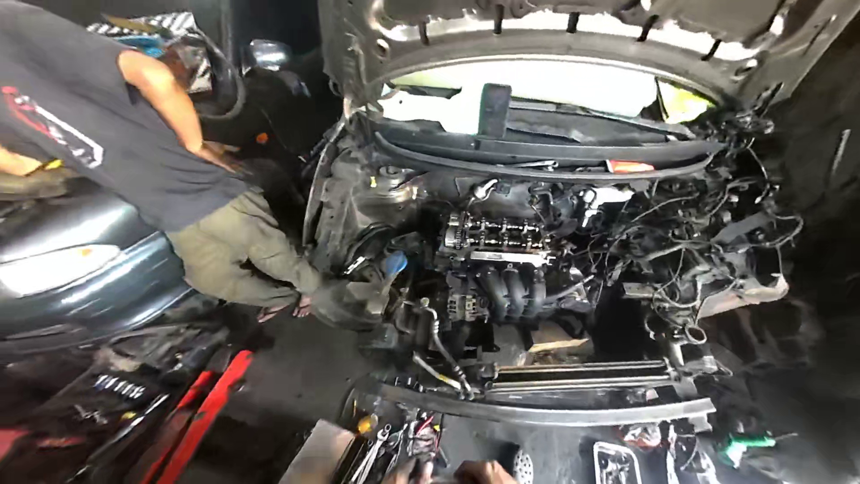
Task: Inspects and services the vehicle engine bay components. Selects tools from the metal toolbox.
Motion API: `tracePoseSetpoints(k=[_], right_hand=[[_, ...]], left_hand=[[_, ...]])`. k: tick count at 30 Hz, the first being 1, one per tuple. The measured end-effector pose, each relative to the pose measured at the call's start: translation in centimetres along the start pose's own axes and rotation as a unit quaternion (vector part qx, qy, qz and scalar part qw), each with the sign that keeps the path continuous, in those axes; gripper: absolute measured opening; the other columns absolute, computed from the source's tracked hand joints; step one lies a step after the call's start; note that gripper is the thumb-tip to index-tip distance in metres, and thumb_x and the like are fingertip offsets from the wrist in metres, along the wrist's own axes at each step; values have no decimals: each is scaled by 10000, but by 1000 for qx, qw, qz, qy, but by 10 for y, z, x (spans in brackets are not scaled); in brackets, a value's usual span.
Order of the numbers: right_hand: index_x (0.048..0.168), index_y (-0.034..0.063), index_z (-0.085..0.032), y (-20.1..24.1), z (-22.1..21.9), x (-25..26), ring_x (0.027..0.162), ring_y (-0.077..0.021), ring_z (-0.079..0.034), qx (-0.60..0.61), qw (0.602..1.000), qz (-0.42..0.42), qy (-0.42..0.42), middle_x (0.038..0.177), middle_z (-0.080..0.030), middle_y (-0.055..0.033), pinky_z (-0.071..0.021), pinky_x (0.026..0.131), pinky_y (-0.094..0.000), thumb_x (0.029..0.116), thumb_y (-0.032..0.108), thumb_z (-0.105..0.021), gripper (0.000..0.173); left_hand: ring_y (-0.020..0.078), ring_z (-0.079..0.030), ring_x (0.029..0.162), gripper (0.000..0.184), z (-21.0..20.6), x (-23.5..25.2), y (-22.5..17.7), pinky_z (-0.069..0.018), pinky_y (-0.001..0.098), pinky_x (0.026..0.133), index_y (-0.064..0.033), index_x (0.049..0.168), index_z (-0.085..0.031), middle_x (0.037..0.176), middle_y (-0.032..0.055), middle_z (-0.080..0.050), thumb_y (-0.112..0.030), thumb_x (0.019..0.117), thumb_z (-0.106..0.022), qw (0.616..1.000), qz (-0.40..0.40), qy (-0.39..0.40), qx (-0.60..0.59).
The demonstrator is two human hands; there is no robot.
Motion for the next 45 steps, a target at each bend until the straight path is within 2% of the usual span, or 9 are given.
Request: tracePoseSetpoints(k=[4,7,17,22,26,29,33,39,45], right_hand=[[1200,51,-704,-28,83,-46,871,-233,-700,72,997,-9,14,975,-729,-129,-562,868,-474,1080,272,-485,334],[1118,29,-692,-29,128,-69,682,-135,-635,163,987,-9,3,795,-681,-52,-557,706,-372,1087,264,-423,358],[1227,25,-639,-11,170,-106,617,-130,-695,476,876,40,-70,858,-754,-79,-588,547,-277,1083,186,-350,362],[1227,85,-638,-3,173,-114,646,-191,-733,569,810,74,-117,905,-778,-128,-604,555,-312,1061,200,-303,391],[1293,162,-603,-3,172,-118,694,-196,-742,580,792,113,-152,977,-782,-122,-608,600,-305,1084,468,-236,521],[1241,201,-675,-8,172,-117,844,-210,-745,620,728,206,-206,1034,-764,-104,-615,715,-340,946,706,-459,623],[1191,149,-697,-1,188,-120,1014,-273,-720,630,645,309,-301,1124,-737,-129,-603,846,-414,935,496,-622,438],[1106,137,-730,3,211,-112,907,-153,-741,344,736,258,-523,996,-764,-8,-631,873,-381,1062,258,-553,218],[1154,42,-673,-4,247,-123,976,-74,-730,139,772,159,-599,1075,-758,21,-628,887,-292,957,142,-656,222]], left_hand=[[394,-706,1071,432,-28,28,-77,-523,588,993,-1,1314,-659,1128,240,-725,-325,1044,-565,993,-30,79,84],[307,-741,981,334,-44,49,-120,-568,520,946,5,1209,-719,1042,187,-756,-242,1010,-611,994,-103,13,37],[0,-706,824,217,-53,112,-197,-606,208,786,-12,1068,-730,920,-5,-755,-191,981,-644,959,-231,54,-157],[54,-720,751,142,-50,137,-220,-632,238,708,12,1058,-703,869,-7,-752,-77,981,-622,921,-273,118,-250],[150,-731,720,146,-49,157,-222,-647,330,682,25,1034,-696,856,55,-750,-78,964,-620,904,-244,130,-325],[192,-736,692,146,-47,169,-219,-650,356,659,29,1027,-667,840,86,-752,-64,940,-596,886,-178,155,-400],[191,-705,624,149,-55,176,-225,-620,336,598,16,945,-629,747,97,-723,-21,941,-484,882,-41,204,-423],[180,-698,622,138,-76,185,-245,-611,311,593,50,1000,-592,740,108,-702,-17,1029,-474,888,-2,270,-373],[197,-730,810,228,-62,255,-256,-619,413,785,12,1123,-681,928,114,-743,-180,1015,-624,977,-182,66,-90]])
Point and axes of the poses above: each hand's wrist, its own x-axis towards the middle knuckle, its own z-axis out of the back of the hand, y = z × x, the point moved 1 cm from there along x, towards the middle knuckle
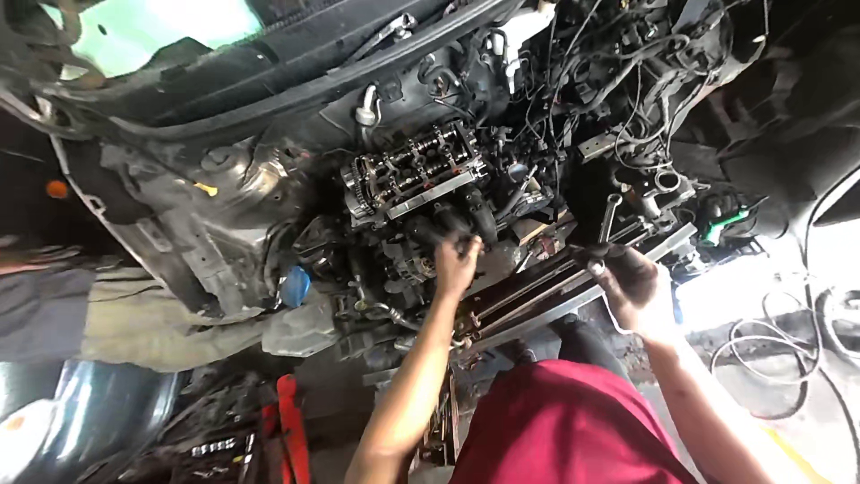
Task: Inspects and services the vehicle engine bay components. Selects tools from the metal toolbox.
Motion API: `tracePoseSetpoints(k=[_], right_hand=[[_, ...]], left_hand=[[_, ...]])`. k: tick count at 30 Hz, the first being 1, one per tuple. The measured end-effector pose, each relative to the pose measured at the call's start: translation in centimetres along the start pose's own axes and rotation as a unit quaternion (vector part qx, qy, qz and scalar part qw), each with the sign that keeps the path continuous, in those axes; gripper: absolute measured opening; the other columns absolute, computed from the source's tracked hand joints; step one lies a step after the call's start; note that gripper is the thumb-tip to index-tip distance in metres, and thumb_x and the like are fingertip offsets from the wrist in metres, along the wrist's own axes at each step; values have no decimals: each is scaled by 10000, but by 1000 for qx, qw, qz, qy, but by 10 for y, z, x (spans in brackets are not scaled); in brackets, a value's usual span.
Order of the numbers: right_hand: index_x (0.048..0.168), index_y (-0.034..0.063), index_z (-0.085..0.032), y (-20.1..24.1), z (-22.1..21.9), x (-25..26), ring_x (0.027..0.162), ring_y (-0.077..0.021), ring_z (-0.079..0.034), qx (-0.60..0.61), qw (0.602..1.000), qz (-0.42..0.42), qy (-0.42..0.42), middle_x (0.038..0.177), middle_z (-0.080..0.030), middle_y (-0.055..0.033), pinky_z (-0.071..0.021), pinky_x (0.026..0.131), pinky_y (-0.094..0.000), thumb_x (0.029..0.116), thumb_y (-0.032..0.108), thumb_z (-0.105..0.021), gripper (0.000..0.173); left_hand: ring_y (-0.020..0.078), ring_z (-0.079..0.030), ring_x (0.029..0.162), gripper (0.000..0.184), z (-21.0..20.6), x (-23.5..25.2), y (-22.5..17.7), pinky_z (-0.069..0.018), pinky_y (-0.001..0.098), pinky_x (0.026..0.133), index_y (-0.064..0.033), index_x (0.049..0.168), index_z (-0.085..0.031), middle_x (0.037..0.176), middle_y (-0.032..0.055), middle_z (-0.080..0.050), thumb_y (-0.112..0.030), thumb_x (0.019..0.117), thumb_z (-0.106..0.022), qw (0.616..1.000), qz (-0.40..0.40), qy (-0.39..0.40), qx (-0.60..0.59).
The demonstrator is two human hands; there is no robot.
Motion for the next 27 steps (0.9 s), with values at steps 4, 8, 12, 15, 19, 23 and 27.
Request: tracePoseSetpoints(k=[4,8,12,15,19,23,27], right_hand=[[1077,5,-685,-23,8,34,711,47,-631,-97,994,-38,-44,837,-693,43,-560,679,-175,1028,149,-564,195],[1159,-7,-632,-76,-2,75,715,-151,-717,-1,983,-173,-59,879,-711,-101,-637,692,-359,1104,209,-451,287],[1281,22,-575,-140,-5,118,735,-221,-708,97,929,-326,-146,961,-685,-158,-628,697,-433,1123,341,-399,397],[1345,17,-550,-187,-4,148,937,-311,-678,51,894,-404,-187,1114,-655,-223,-572,843,-512,1114,370,-422,441],[1383,-21,-529,-252,0,177,1136,-399,-640,-10,844,-466,-265,1241,-638,-283,-502,992,-566,1112,359,-434,476],[1344,-48,-569,-317,1,182,1119,-367,-667,-21,825,-468,-317,1219,-667,-276,-513,1004,-515,1079,293,-543,433],[1287,-64,-604,-353,-2,174,956,-314,-702,-28,813,-491,-312,1109,-689,-251,-565,909,-481,1072,328,-557,450]], left_hand=[[312,-716,928,316,7,56,0,-568,524,875,30,1166,-674,1040,211,-720,-244,1017,-626,982,-63,-115,138],[390,-682,1050,361,-5,103,15,-518,577,957,31,1227,-649,1130,252,-694,-263,1023,-602,959,-54,-152,233],[426,-598,1254,379,-27,124,38,-392,620,1109,-3,1252,-669,1260,262,-665,-280,998,-618,924,22,-177,340],[447,-572,1287,384,-36,124,40,-378,613,1127,3,1243,-680,1291,270,-652,-282,994,-614,898,40,-216,381],[485,-604,1210,311,-35,122,47,-434,617,1064,23,1159,-705,1206,295,-673,-212,969,-630,896,32,-233,377],[502,-641,1123,258,-36,121,51,-478,625,994,35,1068,-724,1124,299,-695,-157,922,-632,891,-10,-267,367],[472,-665,1051,274,-34,119,61,-508,581,948,51,1031,-719,1063,285,-707,-157,896,-604,890,-56,-282,354]])
Point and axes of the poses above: each hand's wrist, its own x-axis towards the middle knuckle, its own z-axis out of the back of the hand, y = z × x, the point moved 1 cm from there along x, towards the middle knuckle
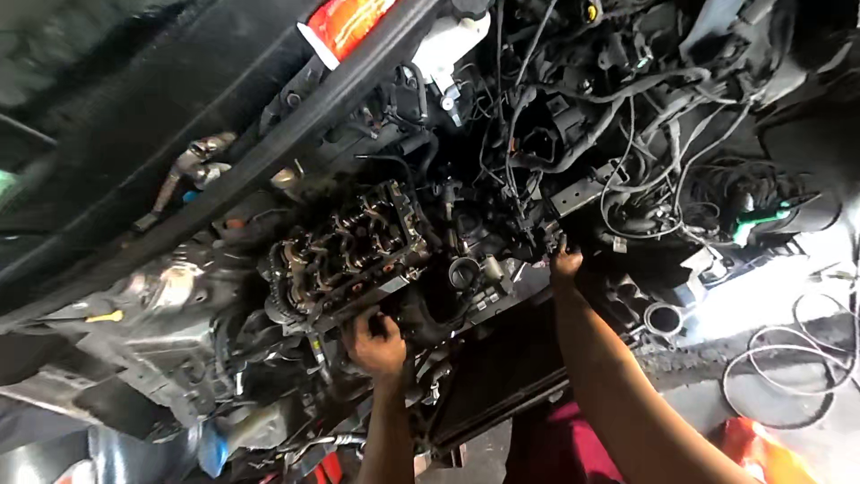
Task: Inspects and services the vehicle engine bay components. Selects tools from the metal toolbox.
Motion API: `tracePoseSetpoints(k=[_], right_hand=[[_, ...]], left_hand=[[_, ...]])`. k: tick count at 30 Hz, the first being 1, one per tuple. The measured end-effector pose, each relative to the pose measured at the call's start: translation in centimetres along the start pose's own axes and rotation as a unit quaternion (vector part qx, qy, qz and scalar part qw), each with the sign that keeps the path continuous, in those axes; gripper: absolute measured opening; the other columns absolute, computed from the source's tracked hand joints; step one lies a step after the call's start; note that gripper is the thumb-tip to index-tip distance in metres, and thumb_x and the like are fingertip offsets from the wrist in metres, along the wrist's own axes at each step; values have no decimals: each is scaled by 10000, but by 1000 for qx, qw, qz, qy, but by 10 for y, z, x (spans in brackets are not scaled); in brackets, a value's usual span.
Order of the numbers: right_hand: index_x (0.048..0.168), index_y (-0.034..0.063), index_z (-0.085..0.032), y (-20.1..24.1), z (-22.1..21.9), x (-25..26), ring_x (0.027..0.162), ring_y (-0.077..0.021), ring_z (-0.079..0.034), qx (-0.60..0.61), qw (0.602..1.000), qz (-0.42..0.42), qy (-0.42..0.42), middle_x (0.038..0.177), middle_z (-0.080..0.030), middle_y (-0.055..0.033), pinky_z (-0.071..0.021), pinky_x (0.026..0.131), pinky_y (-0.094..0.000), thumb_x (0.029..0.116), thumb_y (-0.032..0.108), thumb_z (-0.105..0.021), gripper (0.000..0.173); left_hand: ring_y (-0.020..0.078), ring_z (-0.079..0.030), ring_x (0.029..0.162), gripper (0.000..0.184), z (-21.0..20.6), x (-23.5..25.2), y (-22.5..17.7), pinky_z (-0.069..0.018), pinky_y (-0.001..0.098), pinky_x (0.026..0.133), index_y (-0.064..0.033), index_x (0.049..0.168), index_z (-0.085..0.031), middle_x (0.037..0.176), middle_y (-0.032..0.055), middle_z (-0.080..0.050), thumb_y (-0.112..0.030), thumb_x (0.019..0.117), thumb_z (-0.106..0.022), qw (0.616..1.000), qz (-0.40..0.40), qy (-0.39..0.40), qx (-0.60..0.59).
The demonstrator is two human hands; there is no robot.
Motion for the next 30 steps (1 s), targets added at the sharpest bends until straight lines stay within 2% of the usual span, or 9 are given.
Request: tracePoseSetpoints(k=[4,6,11,17,19,21,24,27,30], right_hand=[[1264,-34,-652,-22,-5,19,1092,-390,-662,-93,992,-56,59,1207,-673,-273,-496,998,-560,1033,366,-625,462],[1271,3,-673,-21,-7,27,1144,-396,-643,-127,983,-63,117,1246,-663,-272,-480,1018,-572,1022,255,-655,355],[1347,62,-629,-18,-8,38,989,-249,-637,-54,978,-130,157,1232,-654,-186,-533,833,-429,1032,162,-627,330],[1319,34,-632,-36,-8,56,1047,-267,-654,-89,980,-65,167,1255,-667,-170,-554,869,-477,1004,189,-678,353],[1281,-29,-622,-31,-11,56,981,-232,-668,-90,980,-35,175,1171,-673,-191,-577,847,-419,988,129,-687,340],[1302,-46,-602,-12,-14,45,1035,-221,-647,-125,974,-25,185,1202,-659,-202,-544,918,-399,997,80,-654,335],[1320,-12,-616,-14,-14,51,1175,-319,-628,-199,962,-26,186,1290,-641,-232,-499,1023,-519,1003,131,-646,349],[1323,11,-629,-22,-13,56,1169,-335,-633,-203,960,-19,191,1280,-651,-225,-499,1019,-538,1004,143,-641,345],[1313,-12,-627,-18,-11,50,1065,-268,-644,-165,965,4,205,1216,-668,-210,-517,959,-466,1003,80,-614,324]], left_hand=[[432,-671,1014,327,1,-1,4,-513,547,930,55,1008,-717,1019,265,-712,-204,886,-559,1000,-17,5,6],[460,-667,1007,310,2,1,0,-511,567,921,63,987,-718,1004,276,-709,-183,892,-554,1000,-14,6,20],[432,-668,986,308,2,1,-1,-503,535,937,42,931,-728,966,248,-714,-202,888,-545,999,-27,-8,24],[375,-666,981,334,2,-3,-1,-495,492,950,20,940,-731,956,216,-718,-249,913,-535,1000,-17,-5,25],[361,-665,972,324,1,-3,1,-493,483,947,5,939,-731,950,202,-718,-248,917,-529,1000,-19,-9,21],[374,-674,958,314,1,-2,0,-505,493,931,8,934,-733,949,208,-722,-233,920,-531,999,-25,-12,24],[377,-680,940,303,2,-2,-1,-511,487,912,21,925,-731,932,209,-724,-210,924,-535,999,-37,-17,31],[358,-676,943,312,2,-1,-1,-507,468,915,9,923,-728,929,196,-723,-227,932,-523,999,-41,-15,33],[360,-671,955,321,3,0,-1,-503,481,924,13,932,-728,945,201,-720,-228,931,-515,999,-32,-6,34]])
Point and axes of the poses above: each hand's wrist, its own x-axis towards the middle knuckle, its own z-axis out of the back of the hand, y = z × x, the point moved 1 cm from there along x, towards the middle knuckle
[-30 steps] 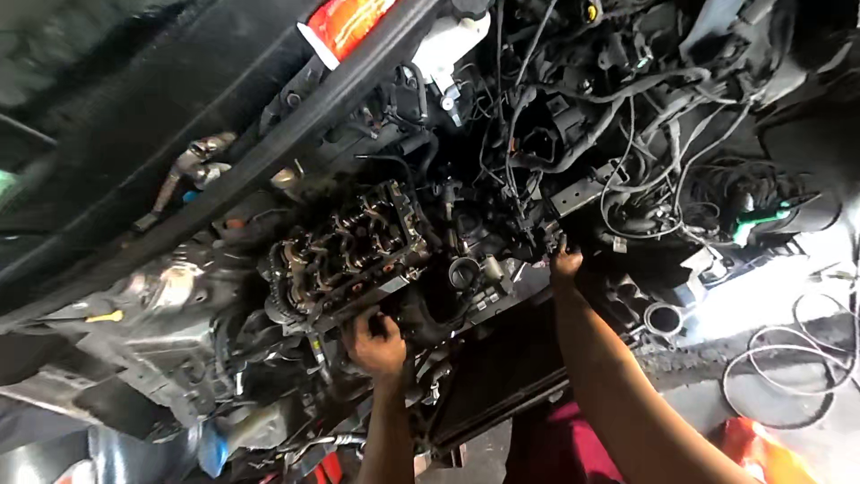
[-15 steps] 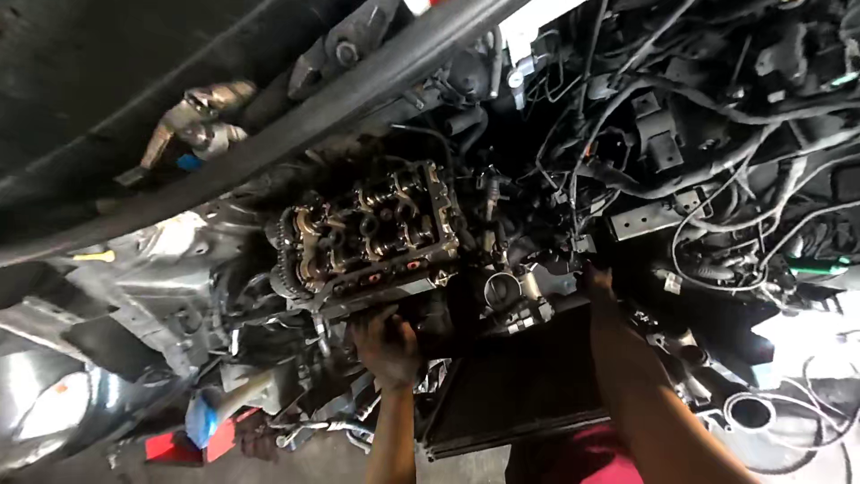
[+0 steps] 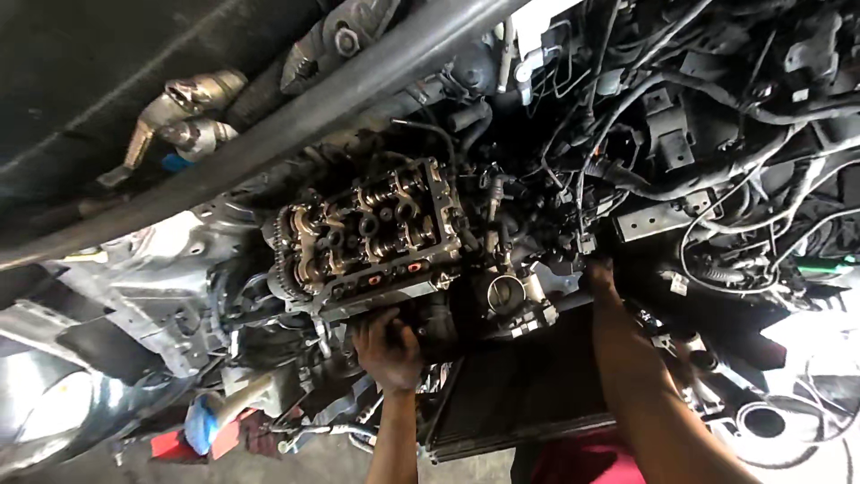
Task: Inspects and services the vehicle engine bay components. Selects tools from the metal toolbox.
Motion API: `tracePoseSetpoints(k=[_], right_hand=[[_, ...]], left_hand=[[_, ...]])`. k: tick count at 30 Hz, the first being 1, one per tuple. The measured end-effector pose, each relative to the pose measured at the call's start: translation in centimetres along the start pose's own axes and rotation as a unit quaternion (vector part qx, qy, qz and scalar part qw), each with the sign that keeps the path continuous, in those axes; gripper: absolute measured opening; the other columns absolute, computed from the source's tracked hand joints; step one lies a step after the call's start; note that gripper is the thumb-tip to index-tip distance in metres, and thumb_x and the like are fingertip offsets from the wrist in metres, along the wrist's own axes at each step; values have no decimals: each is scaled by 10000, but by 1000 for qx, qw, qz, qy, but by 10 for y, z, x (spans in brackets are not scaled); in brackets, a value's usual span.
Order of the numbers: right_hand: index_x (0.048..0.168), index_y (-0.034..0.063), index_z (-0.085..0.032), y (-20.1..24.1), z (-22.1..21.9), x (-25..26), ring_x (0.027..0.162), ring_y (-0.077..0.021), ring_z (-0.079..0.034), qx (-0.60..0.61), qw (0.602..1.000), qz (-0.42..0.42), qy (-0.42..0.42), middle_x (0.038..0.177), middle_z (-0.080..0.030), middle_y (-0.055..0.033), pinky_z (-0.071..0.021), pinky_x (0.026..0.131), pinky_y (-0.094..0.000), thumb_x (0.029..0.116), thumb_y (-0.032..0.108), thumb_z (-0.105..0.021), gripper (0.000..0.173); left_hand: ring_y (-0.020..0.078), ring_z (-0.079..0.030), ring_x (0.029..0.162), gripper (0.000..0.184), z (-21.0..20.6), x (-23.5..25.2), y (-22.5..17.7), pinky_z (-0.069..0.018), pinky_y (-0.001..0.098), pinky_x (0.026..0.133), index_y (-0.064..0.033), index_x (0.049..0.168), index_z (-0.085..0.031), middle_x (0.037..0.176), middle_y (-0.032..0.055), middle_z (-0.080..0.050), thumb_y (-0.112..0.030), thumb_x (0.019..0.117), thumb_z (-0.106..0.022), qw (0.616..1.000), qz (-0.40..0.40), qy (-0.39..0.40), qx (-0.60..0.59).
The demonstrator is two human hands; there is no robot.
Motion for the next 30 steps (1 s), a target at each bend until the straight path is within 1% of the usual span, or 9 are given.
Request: tracePoseSetpoints(k=[3,7,14,18,21,22,24,26,30], right_hand=[[1269,-18,-642,-4,-2,6,1044,-244,-658,10,1000,-7,-5,1181,-679,-196,-537,935,-432,978,58,-643,301],[1270,6,-665,12,4,0,1143,-332,-633,-52,998,-24,-1,1238,-669,-226,-483,1009,-544,977,117,-680,313],[1238,-22,-681,3,-1,6,1197,-382,-630,-77,994,59,-52,1246,-671,-259,-471,1055,-560,928,55,-724,322],[1231,-21,-688,0,-2,4,1153,-338,-657,-59,994,75,-60,1216,-691,-236,-491,1038,-520,940,49,-706,301],[1237,7,-692,2,0,3,1122,-343,-664,-45,996,69,-44,1195,-698,-225,-501,1006,-559,966,69,-674,278],[1258,13,-680,4,1,3,1105,-319,-669,-28,998,53,-35,1198,-698,-213,-512,991,-544,980,84,-661,288],[1300,29,-629,8,0,0,957,-175,-663,39,999,16,-9,1143,-690,-140,-559,866,-387,995,91,-635,312],[1330,52,-605,15,2,-5,872,-120,-628,91,996,-19,17,1121,-668,-114,-552,792,-333,1004,84,-612,327],[1400,106,-558,10,2,-3,878,-101,-612,128,990,-41,43,1134,-651,-89,-539,795,-316,1032,112,-553,368]], left_hand=[[357,-671,964,317,0,0,1,-500,469,941,12,928,-728,944,200,-720,-230,925,-522,1000,-2,-2,-5],[367,-673,970,329,0,0,1,-497,483,942,9,933,-730,952,203,-722,-244,920,-520,1000,-3,1,0],[376,-675,964,326,1,1,-2,-502,483,927,12,936,-733,951,210,-722,-227,918,-511,1000,-1,4,10],[382,-674,970,325,2,2,-3,-497,489,935,12,928,-733,951,209,-724,-227,907,-514,1000,4,1,13],[379,-669,960,330,1,0,-1,-493,487,932,10,934,-733,947,210,-720,-239,915,-518,1000,-2,-3,8],[378,-672,950,331,1,-1,0,-499,489,924,13,937,-733,941,209,-721,-240,915,-522,1000,-3,-4,4],[381,-672,948,343,0,-1,2,-499,499,922,15,949,-734,940,210,-722,-248,915,-516,1000,1,-1,0],[384,-670,957,339,0,-2,0,-500,496,924,15,952,-734,949,212,-721,-244,916,-519,1000,9,2,1],[377,-669,951,331,0,-1,-1,-498,482,917,14,942,-733,946,206,-720,-238,909,-520,1000,10,-2,-1]])
Point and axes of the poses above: each hand's wrist, its own x-axis towards the middle knuckle, its own z-axis out of the back of the hand, y = z × x, the point moved 1 cm from there along x, towards the middle knuckle
